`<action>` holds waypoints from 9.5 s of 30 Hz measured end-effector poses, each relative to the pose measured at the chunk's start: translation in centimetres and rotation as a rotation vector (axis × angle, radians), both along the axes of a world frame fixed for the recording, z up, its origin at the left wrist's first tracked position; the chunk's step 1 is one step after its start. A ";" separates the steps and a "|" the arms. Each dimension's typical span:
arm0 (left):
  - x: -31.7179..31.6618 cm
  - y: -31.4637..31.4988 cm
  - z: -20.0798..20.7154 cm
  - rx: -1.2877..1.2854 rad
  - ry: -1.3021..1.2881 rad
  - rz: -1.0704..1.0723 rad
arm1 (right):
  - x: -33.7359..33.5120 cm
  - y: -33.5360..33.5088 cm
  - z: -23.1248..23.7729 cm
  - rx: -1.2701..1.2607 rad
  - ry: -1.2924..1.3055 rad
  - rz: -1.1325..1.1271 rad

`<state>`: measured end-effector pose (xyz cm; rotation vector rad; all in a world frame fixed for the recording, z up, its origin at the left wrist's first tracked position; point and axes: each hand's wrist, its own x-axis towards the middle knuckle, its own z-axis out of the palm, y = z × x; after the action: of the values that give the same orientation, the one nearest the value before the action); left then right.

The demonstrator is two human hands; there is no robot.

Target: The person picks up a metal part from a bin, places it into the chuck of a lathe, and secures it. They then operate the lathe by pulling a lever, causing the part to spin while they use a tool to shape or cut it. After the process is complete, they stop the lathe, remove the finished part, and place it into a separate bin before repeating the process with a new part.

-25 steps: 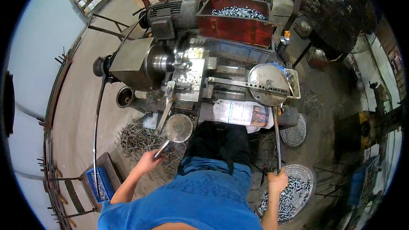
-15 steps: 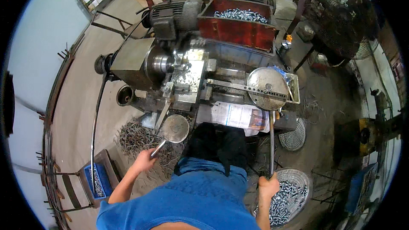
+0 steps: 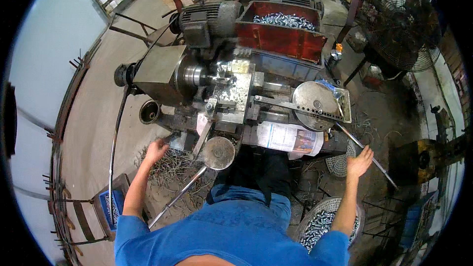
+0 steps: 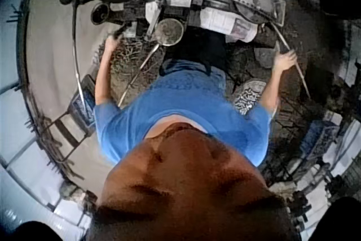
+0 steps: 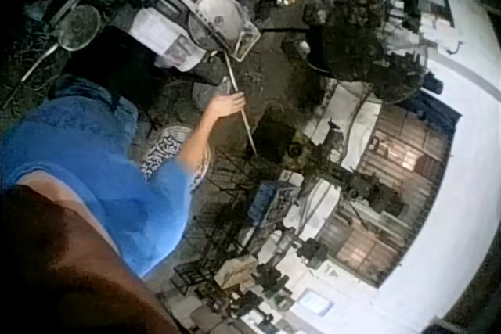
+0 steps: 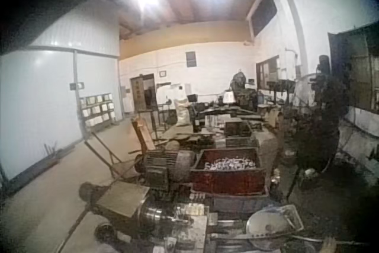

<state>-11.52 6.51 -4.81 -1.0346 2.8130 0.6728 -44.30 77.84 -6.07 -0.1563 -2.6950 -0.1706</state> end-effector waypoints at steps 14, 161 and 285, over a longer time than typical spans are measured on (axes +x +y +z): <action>-6.1 1.8 -15.2 -0.175 0.002 0.526 | 15.1 -7.0 0.2 -0.630 -0.463 0.163; -11.0 24.1 14.2 0.634 0.621 -0.478 | 15.9 -29.2 16.0 -0.830 -0.201 1.551; 22.8 -18.3 5.6 -0.696 -0.179 0.484 | 0.8 -53.6 17.7 0.064 -0.348 1.455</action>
<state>11.28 -11.84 0.84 -1.7922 2.6760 -0.4255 -43.51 24.25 11.63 1.8858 -2.3869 0.1863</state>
